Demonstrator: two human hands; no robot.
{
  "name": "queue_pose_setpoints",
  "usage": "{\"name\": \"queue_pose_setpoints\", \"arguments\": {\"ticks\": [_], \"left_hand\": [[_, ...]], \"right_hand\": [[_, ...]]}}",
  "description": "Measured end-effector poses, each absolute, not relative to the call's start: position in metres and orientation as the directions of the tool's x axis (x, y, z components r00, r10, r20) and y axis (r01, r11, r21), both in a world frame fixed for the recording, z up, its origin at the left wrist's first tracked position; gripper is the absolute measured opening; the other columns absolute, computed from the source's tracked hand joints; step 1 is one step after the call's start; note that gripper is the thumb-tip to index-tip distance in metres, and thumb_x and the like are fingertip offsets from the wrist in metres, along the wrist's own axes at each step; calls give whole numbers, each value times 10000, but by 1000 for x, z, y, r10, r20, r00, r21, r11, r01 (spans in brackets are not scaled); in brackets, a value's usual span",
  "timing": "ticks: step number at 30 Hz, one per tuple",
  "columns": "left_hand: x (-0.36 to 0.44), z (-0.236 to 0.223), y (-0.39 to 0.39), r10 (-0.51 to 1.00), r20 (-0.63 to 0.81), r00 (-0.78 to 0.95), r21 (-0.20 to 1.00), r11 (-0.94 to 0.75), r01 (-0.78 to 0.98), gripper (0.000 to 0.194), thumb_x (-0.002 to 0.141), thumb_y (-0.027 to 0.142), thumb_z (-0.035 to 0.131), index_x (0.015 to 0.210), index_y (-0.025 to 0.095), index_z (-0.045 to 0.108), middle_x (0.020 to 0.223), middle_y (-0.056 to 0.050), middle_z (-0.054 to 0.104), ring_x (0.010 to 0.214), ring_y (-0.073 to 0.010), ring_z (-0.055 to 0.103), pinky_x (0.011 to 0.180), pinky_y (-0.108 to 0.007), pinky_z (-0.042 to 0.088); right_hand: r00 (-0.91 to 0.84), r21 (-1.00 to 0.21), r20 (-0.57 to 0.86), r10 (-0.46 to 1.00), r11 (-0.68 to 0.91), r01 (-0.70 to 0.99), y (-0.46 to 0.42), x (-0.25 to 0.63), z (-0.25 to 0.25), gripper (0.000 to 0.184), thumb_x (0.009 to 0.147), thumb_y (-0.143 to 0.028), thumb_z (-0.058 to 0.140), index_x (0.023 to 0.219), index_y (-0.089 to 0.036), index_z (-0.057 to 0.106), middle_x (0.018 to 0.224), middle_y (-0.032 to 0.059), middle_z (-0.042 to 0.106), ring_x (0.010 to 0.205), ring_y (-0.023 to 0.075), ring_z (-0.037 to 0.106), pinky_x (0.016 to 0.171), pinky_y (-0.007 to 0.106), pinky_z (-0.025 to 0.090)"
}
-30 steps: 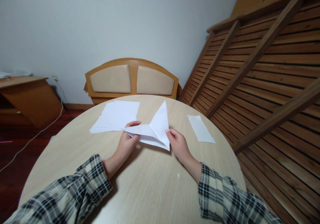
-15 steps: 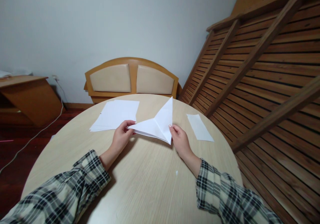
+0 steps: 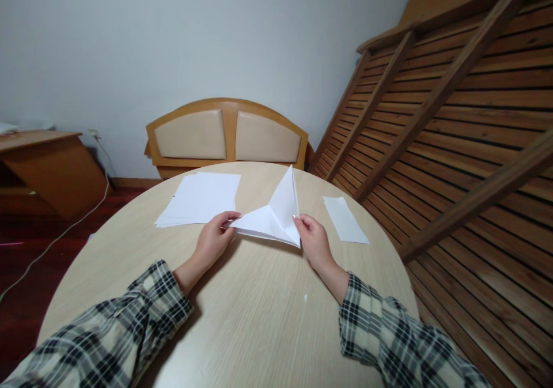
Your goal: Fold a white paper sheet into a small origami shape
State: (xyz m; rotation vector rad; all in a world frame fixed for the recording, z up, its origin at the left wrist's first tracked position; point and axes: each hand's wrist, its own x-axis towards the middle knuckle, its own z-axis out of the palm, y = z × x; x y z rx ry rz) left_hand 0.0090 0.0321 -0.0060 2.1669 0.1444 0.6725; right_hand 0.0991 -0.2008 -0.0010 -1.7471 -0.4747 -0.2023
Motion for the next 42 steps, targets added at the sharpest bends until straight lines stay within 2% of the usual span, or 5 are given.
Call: {"name": "queue_pose_setpoints", "arguments": {"ticks": [10,17,26,34,42], "left_hand": [[1,5,27,-75,485,871,222,-953,-206,413,776,74,561,1158,212,633,1231,-104,630,1096,-292,575,902,-450,472],[1,3,27,121,399,909,524,-844,-118,290,872,213,463,1045,205,695,1022,-80,725,908,-251,647,798,-364,471],[7,5,25,454,146,879,955,-296,-6,273,763,373,546,586,171,592,530,-3,580,527,-144,486,510,-247,367],[6,2,25,382,-28,924,989,142,-29,324,707,389,682,921,147,657,853,-87,730,713,-208,644,665,-294,495],[9,2,26,347,-67,936,973,229,-15,284,767,419,638,866,154,660,901,-85,739,775,-227,669,700,-320,519]], "right_hand": [[902,-901,339,269,-183,393,-196,89,6,399,756,-519,620,578,-201,459,548,-43,382,534,118,361,515,249,271],[885,-900,363,293,-135,414,-198,91,5,438,844,-561,485,592,-208,425,573,-33,368,563,132,370,526,260,280],[886,-924,345,308,-51,378,-202,102,1,364,790,-525,586,641,-199,523,608,-20,466,591,148,435,562,272,333],[923,-973,229,310,88,212,-205,108,-3,320,724,-512,660,729,-203,576,684,-6,602,629,163,527,580,267,391],[935,-981,94,341,194,28,-204,103,-1,378,689,-542,684,797,-208,543,735,9,652,631,176,577,555,262,411]]}}
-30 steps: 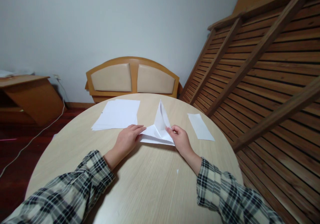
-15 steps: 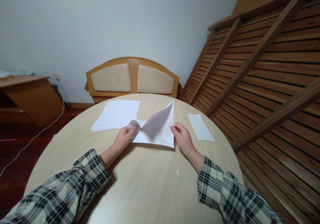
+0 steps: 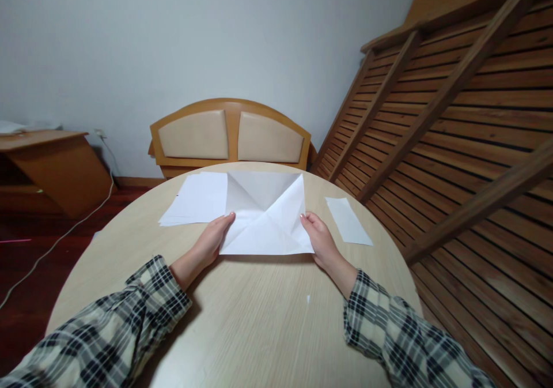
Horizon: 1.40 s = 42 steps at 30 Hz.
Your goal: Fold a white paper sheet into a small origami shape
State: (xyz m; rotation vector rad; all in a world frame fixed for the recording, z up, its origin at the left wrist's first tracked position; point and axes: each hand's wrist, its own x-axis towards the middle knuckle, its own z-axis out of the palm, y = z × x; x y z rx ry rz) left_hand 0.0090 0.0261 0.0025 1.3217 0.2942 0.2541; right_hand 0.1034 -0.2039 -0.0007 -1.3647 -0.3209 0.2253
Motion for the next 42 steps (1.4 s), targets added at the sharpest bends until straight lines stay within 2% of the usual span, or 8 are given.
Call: {"name": "queue_pose_setpoints", "arguments": {"ticks": [7,14,20,23,26,32,37,42], "left_hand": [[10,0,26,336,-74,939,955,295,-30,243,793,383,623,876,156,652,881,-74,739,778,-228,674,697,-329,527],[7,2,25,302,-65,951,964,265,-18,277,785,393,629,907,146,660,901,-71,735,735,-198,666,692,-302,514],[6,10,24,356,-10,935,992,123,-37,262,728,335,640,929,167,635,853,-51,726,725,-204,650,657,-288,505],[4,17,26,379,59,923,998,-10,-60,159,723,318,624,798,178,633,795,-43,712,700,-189,624,645,-271,494],[1,21,29,358,47,933,998,-63,-26,176,713,354,634,678,182,615,676,-29,671,622,-176,587,567,-260,465],[3,18,31,323,9,946,999,31,-20,162,690,334,641,683,176,606,670,-17,650,582,-156,567,553,-257,452],[4,18,27,333,1,943,986,158,-57,193,659,226,612,843,169,614,714,8,638,584,-138,555,526,-231,432],[6,15,27,332,83,940,976,165,-145,187,654,265,602,813,170,574,710,20,575,545,-101,481,482,-203,381]], "right_hand": [[928,-974,81,364,225,-3,-206,104,0,355,679,-499,707,800,-207,545,794,22,689,675,194,623,586,281,452],[871,-967,41,489,238,-89,-210,104,2,328,678,-383,761,901,-182,629,874,53,724,742,201,669,708,325,507],[891,-984,23,453,168,-60,-210,107,1,353,639,-413,787,876,-180,671,838,60,738,682,207,675,671,337,523],[894,-987,29,448,156,-46,-211,108,3,363,623,-429,793,861,-182,675,828,62,739,664,205,671,647,332,523],[894,-990,43,447,142,-24,-214,110,5,372,611,-444,797,846,-182,677,827,62,739,673,208,670,645,332,524],[880,-991,36,474,128,-28,-219,114,4,384,599,-425,804,857,-172,672,821,61,731,704,202,664,648,318,511],[869,-986,33,493,159,-52,-219,108,11,358,586,-407,800,824,-172,671,794,59,723,680,192,646,634,306,489],[852,-981,54,521,185,-51,-220,106,14,331,609,-386,760,848,-173,676,828,68,720,725,210,646,666,323,496]]}}
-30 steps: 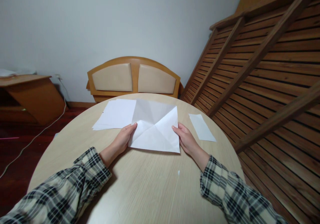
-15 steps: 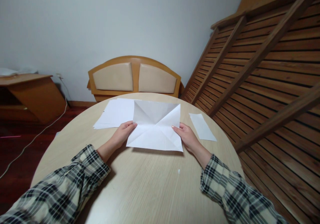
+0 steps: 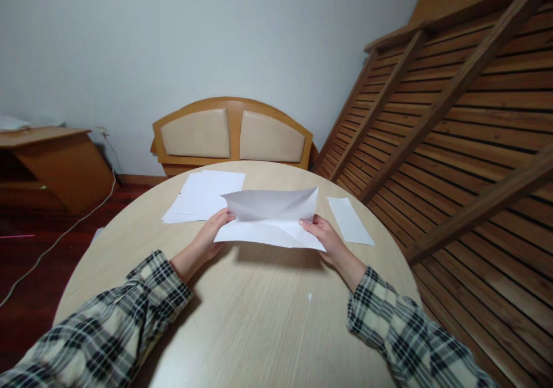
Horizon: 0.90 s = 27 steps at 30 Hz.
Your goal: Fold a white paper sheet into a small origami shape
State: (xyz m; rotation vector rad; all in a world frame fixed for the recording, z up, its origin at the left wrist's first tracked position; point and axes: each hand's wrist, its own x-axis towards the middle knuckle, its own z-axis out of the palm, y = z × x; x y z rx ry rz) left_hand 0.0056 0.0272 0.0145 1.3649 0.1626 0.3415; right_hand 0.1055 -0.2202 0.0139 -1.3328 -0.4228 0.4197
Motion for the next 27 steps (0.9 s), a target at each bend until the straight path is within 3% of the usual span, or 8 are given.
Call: {"name": "queue_pose_setpoints", "arguments": {"ticks": [6,11,14,18,23,27], "left_hand": [[6,7,27,285,56,957,971,206,-118,119,657,256,584,633,191,487,529,45,448,459,-86,416,438,-206,326],[-1,14,27,323,80,943,966,209,-153,71,647,258,559,685,199,549,561,41,492,483,-97,434,436,-200,304],[-2,21,28,302,-12,953,979,198,-51,85,621,260,509,637,193,558,519,36,479,463,-112,427,422,-216,304],[2,24,29,309,37,950,996,60,-59,131,644,302,504,614,185,553,578,8,520,533,-138,478,458,-235,346],[3,17,31,300,50,953,993,-114,-16,261,669,362,690,766,186,524,617,47,464,513,-98,419,432,-203,266],[4,10,36,280,95,955,987,-153,-53,319,698,359,709,897,189,528,658,53,451,529,-88,411,440,-195,258]], "right_hand": [[886,-969,11,463,224,-105,-220,106,12,270,578,-309,730,814,-185,688,811,55,697,630,187,595,538,297,475],[877,-971,7,481,211,-108,-219,104,14,150,562,-280,671,686,-196,678,654,14,631,559,142,531,493,245,376],[866,-980,2,500,175,-99,-220,104,13,147,604,-309,638,702,-201,659,600,-10,581,515,126,484,478,231,324],[857,-986,35,514,157,-54,-219,105,10,111,646,-279,600,714,-203,644,611,-19,561,530,123,474,490,229,300],[844,-985,107,525,170,19,-221,107,8,129,673,-221,532,712,-195,653,639,-13,555,570,129,471,516,235,308],[776,-968,111,621,245,-58,-227,109,12,188,681,-211,466,719,-179,647,742,37,639,696,177,566,644,285,417]]}}
